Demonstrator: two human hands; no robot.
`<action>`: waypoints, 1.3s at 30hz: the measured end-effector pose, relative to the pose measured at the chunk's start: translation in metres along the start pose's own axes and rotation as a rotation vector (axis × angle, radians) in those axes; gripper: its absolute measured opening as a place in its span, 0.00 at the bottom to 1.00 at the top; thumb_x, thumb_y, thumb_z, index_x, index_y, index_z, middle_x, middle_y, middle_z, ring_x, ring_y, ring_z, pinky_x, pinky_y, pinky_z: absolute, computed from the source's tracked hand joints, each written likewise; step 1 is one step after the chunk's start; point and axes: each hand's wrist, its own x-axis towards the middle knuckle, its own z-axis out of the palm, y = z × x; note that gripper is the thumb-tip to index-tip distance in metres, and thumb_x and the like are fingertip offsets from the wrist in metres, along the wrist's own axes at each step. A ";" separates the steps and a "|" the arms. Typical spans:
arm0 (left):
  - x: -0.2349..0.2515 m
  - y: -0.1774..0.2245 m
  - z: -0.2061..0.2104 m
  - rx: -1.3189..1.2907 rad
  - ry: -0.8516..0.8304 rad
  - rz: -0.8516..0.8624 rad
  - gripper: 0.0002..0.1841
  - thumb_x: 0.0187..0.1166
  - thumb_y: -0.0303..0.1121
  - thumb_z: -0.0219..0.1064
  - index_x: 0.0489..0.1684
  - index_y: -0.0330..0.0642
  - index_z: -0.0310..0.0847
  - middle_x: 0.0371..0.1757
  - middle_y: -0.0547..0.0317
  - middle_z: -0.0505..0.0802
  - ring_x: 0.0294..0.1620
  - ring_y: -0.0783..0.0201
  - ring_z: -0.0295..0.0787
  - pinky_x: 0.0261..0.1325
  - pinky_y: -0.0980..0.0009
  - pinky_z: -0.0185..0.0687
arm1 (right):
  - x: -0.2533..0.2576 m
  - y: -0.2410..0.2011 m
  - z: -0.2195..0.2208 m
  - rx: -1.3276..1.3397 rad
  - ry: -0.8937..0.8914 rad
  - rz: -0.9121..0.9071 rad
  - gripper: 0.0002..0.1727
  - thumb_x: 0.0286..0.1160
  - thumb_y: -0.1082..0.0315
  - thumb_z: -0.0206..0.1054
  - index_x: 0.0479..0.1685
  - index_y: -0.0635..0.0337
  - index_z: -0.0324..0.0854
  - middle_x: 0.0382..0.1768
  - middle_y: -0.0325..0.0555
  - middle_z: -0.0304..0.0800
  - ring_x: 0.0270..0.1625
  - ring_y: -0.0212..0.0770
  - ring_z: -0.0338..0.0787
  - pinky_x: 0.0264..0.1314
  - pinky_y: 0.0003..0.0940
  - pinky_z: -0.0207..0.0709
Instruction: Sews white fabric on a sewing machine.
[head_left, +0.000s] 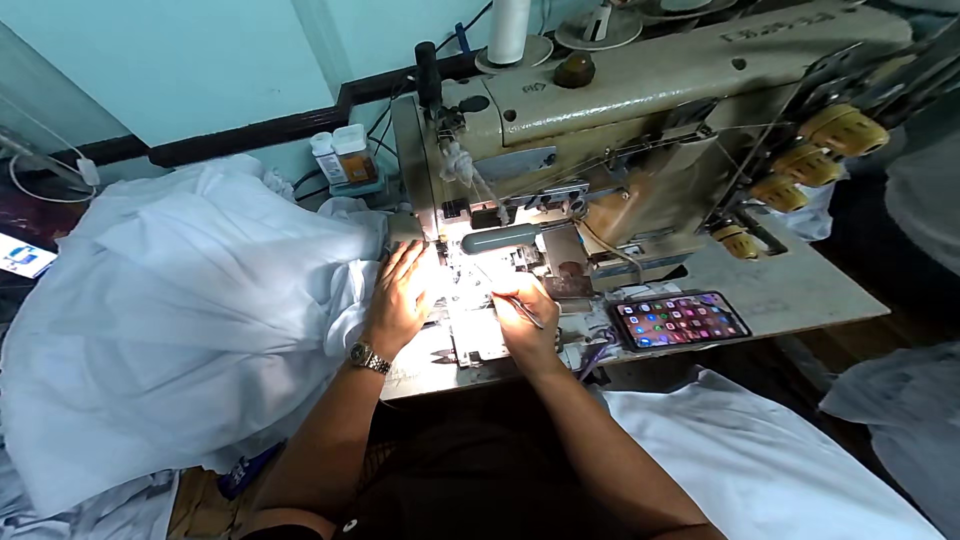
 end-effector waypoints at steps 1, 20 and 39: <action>0.000 0.000 0.000 -0.002 0.001 -0.002 0.27 0.83 0.40 0.55 0.78 0.38 0.78 0.84 0.52 0.79 0.91 0.54 0.63 0.93 0.52 0.53 | 0.000 0.000 0.000 -0.008 0.003 -0.001 0.07 0.61 0.83 0.72 0.31 0.62 0.90 0.40 0.43 0.93 0.48 0.32 0.91 0.53 0.26 0.87; 0.000 0.000 0.000 -0.008 0.007 0.004 0.26 0.83 0.40 0.55 0.79 0.39 0.78 0.84 0.53 0.79 0.91 0.54 0.63 0.93 0.52 0.53 | 0.000 -0.001 -0.001 -0.080 0.023 -0.025 0.06 0.62 0.81 0.71 0.31 0.61 0.90 0.38 0.42 0.92 0.46 0.31 0.90 0.53 0.25 0.85; 0.000 0.000 0.001 -0.008 0.020 0.006 0.26 0.83 0.39 0.55 0.79 0.39 0.78 0.83 0.52 0.80 0.90 0.53 0.64 0.93 0.51 0.54 | 0.001 -0.001 0.001 -0.042 -0.009 -0.005 0.06 0.64 0.82 0.70 0.30 0.61 0.89 0.40 0.43 0.92 0.50 0.32 0.91 0.55 0.26 0.86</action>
